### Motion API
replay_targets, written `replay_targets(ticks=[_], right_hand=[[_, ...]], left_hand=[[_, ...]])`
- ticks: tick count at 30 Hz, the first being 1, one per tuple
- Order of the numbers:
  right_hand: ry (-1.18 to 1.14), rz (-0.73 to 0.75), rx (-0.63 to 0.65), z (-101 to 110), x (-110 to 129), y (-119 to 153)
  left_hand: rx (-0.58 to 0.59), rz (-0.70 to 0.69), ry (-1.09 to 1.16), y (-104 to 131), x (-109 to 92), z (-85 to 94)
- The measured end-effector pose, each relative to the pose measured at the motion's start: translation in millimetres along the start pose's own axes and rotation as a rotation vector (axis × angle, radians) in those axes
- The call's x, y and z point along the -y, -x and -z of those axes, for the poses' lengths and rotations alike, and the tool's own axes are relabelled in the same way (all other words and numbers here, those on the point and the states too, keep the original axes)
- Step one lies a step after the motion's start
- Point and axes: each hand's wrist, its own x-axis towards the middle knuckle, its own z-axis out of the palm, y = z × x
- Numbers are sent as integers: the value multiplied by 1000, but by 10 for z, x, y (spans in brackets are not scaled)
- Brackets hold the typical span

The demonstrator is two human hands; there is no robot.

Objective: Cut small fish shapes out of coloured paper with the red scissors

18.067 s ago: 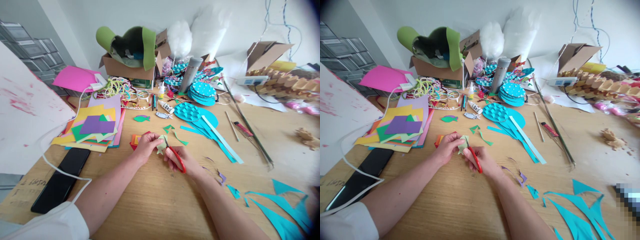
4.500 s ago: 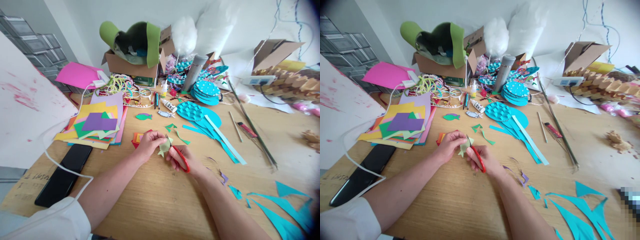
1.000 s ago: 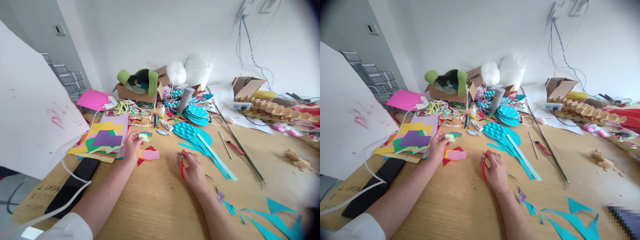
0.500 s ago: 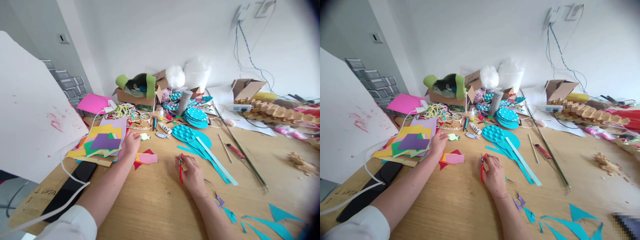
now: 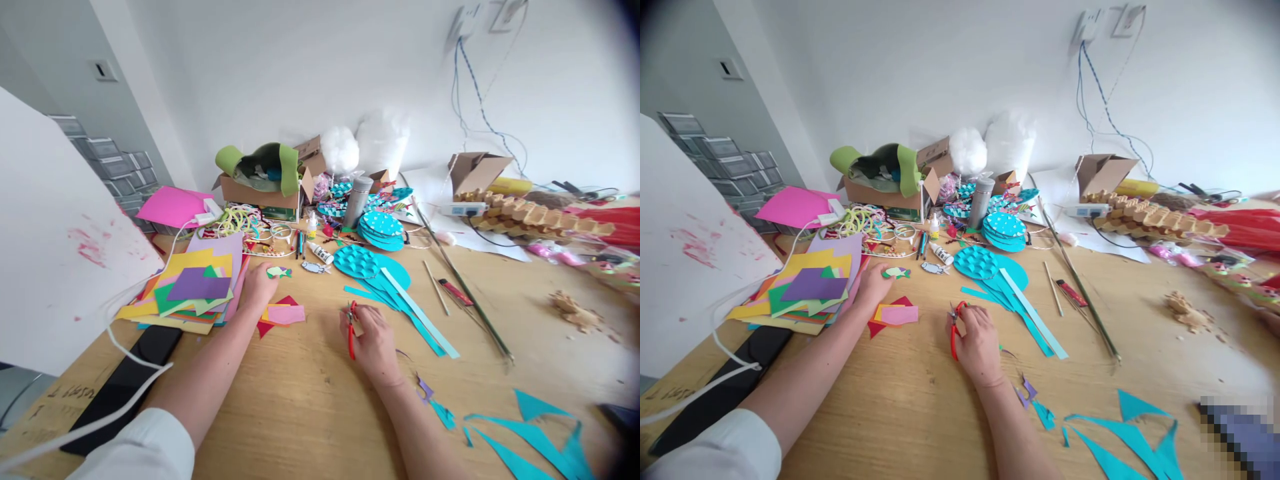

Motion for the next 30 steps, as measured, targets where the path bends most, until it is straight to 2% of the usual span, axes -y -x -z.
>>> replay_targets(ticks=[3, 4, 7, 8, 9, 13, 18, 23, 30], right_hand=[[1, 10, 4, 13, 12, -11], [1, 13, 2, 17, 16, -15], [7, 18, -5, 27, 27, -28], [9, 19, -4, 30, 31, -31], [11, 18, -4, 32, 36, -33], [15, 33, -14, 44, 50, -30], [20, 45, -38, 61, 50, -34], [48, 48, -39, 55, 52, -39], [59, 47, -12, 51, 67, -29]], left_hand=[[-35, -141, -172, 161, -100, 133], [15, -191, -183, 222, -135, 178], [370, -311, -162, 402, -213, 273], [463, -346, -166, 454, -224, 284], [509, -340, -183, 500, -226, 285], [469, -373, -262, 594, -196, 223], [469, -384, -309, 575, -206, 200], [515, -339, -276, 526, -257, 232], [482, -293, -230, 513, -300, 239]])
